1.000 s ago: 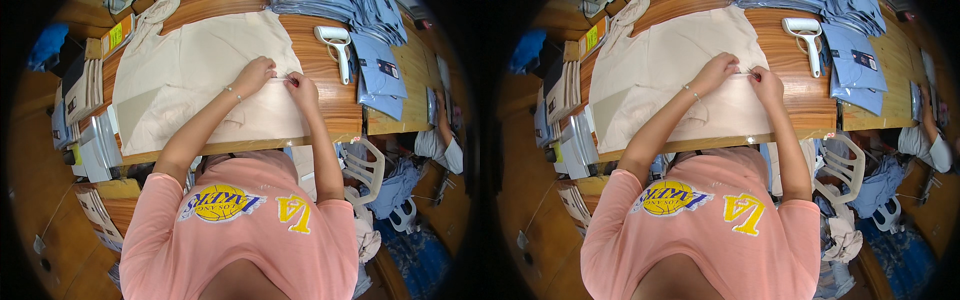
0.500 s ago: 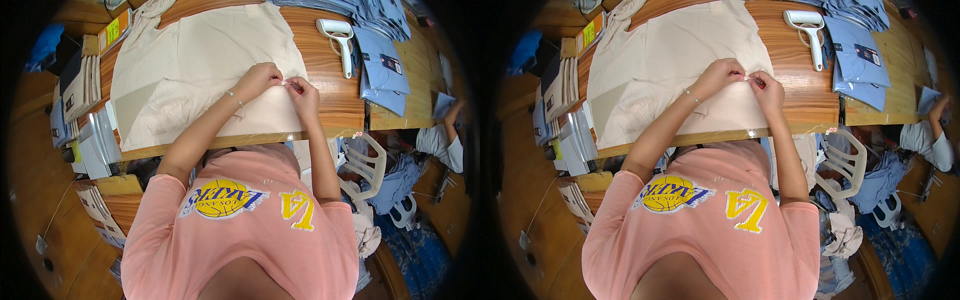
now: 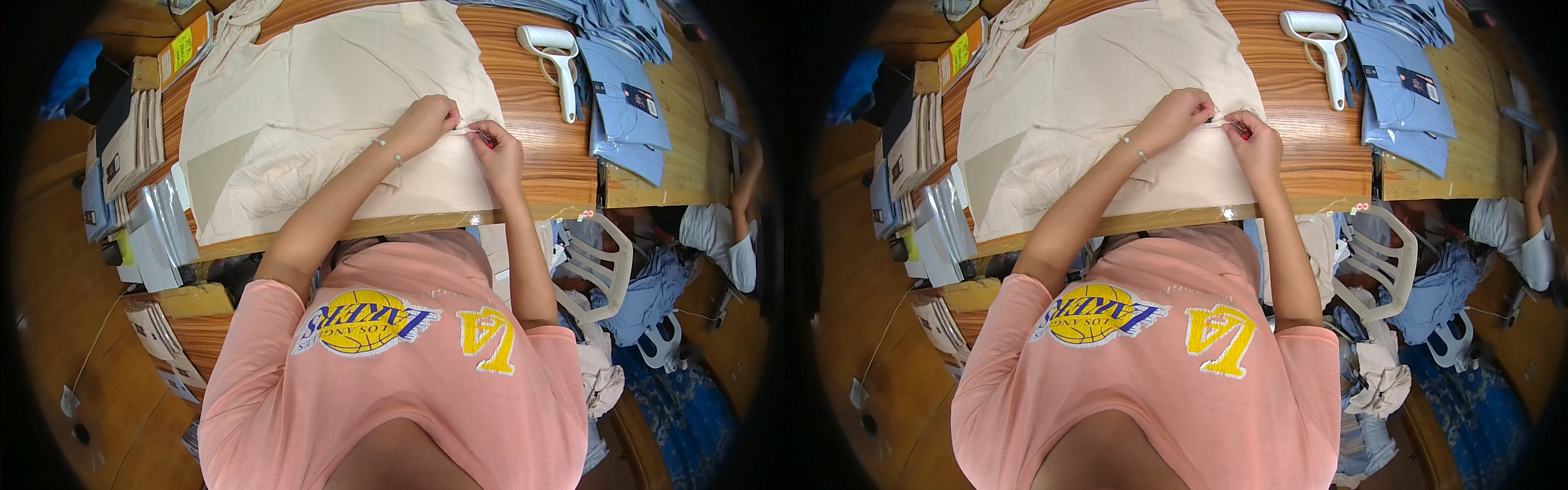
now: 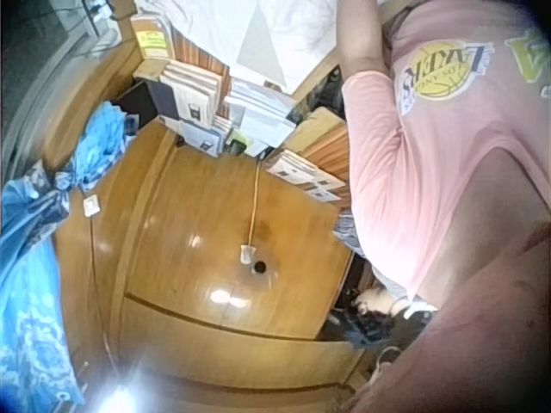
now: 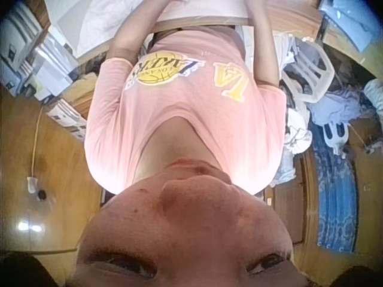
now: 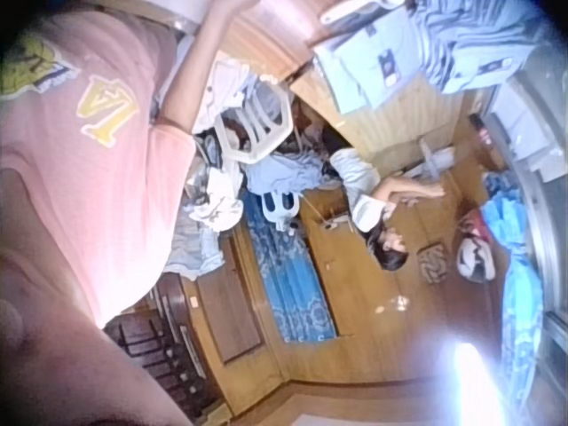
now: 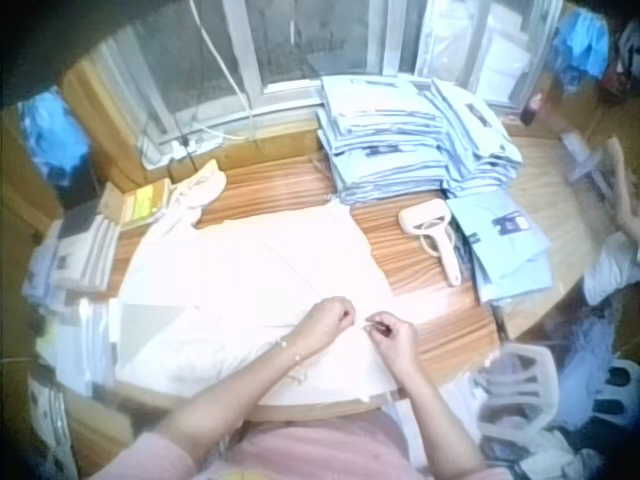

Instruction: The person folds a light-colored shirt on a table, attaches a tag to it using a tagging gun, and places the folded shirt into a plastic bag.

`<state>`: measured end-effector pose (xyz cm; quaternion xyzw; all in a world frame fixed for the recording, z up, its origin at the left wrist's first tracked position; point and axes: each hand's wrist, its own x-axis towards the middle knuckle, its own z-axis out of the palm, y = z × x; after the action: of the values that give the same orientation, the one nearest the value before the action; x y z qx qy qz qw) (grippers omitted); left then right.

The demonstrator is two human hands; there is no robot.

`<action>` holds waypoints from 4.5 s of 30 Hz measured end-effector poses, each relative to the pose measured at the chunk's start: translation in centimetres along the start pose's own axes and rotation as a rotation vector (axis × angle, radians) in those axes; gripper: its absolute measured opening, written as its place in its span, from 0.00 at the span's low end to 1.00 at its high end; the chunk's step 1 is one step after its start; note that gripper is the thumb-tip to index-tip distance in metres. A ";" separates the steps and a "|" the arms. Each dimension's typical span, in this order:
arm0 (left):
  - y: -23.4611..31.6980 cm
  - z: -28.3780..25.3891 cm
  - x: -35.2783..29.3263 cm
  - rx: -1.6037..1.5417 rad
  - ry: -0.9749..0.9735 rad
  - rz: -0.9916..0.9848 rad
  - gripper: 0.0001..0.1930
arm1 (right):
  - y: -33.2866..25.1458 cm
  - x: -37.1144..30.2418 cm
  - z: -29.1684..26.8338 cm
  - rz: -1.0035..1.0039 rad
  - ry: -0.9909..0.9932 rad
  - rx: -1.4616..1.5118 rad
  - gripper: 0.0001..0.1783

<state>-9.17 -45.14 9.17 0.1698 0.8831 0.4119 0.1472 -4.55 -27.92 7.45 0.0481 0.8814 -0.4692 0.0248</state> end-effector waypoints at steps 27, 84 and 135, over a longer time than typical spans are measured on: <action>-0.4 0.1 0.6 0.129 -0.078 0.217 0.08 | -0.4 0.1 -0.1 0.022 -0.009 -0.028 0.09; -19.6 -22.8 -19.2 0.281 0.950 -0.328 0.18 | -5.0 -2.5 2.1 -0.404 -0.013 -0.417 0.25; -19.8 -18.5 -39.3 -0.605 0.773 -0.621 0.19 | 1.2 -4.1 -7.1 0.068 -0.302 0.445 0.11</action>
<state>15.27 -86.17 9.92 -0.3097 0.7242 0.6154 -0.0301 -0.32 -21.66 10.76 0.0114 0.7409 -0.6521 0.1605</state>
